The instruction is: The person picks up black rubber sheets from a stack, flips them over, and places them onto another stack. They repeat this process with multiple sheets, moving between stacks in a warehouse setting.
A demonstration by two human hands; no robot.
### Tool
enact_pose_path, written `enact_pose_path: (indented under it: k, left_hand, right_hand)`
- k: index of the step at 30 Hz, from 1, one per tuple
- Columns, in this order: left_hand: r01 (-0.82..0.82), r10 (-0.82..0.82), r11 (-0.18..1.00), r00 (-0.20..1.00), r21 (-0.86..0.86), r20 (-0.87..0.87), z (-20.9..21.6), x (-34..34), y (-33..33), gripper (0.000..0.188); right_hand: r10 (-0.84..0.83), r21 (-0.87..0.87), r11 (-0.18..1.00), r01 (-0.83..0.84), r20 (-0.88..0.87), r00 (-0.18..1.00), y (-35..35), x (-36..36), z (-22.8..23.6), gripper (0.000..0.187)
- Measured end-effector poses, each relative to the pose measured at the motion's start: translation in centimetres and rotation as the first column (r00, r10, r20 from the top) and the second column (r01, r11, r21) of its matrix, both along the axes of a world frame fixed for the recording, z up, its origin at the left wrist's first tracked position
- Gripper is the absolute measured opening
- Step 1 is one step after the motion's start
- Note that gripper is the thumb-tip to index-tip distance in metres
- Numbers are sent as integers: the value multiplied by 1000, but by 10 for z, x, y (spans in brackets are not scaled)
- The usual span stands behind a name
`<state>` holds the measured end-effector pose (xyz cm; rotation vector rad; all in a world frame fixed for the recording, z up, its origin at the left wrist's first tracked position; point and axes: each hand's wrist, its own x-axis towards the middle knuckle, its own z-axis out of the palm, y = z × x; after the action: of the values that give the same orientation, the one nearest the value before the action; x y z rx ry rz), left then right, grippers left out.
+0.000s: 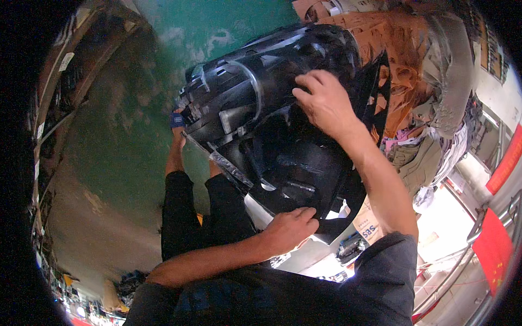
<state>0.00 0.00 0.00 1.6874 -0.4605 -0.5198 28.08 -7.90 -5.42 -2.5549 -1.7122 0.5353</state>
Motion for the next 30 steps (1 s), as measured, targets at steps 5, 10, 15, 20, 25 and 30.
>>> enact_pose_path:
  k: [5, 10, 15, 20, 25, 30]
  left_hand:
    - [-3, 3, 1000, 1000, -11, -7, -2, 1, -4, 18]
    - [-129, 130, 991, 990, -17, 51, -3, -7, -11, 20]
    - [34, -37, 998, 998, -52, -50, 0, 5, 8, 17]
    - [-449, 463, 853, 886, 268, 11, -93, 67, 77, 24]
    - [-322, 406, 600, 911, 732, 68, -132, 109, 72, 71]
    - [-261, 314, 871, 947, 416, -63, -122, 71, 37, 34]
  right_hand:
    - [60, 203, 977, -57, -6, 998, -11, -8, -11, 20]
    - [-276, -28, 959, 280, -296, 915, -49, -42, 19, 17]
    - [-445, -81, 893, 444, -322, 836, -86, -70, 59, 29]
    - [-530, -114, 843, 526, -345, 775, -107, -107, 67, 35]
    - [-541, -14, 819, 574, -351, 764, -105, -119, 46, 40]
    - [-619, 0, 748, 664, -361, 697, -113, -119, 45, 34]
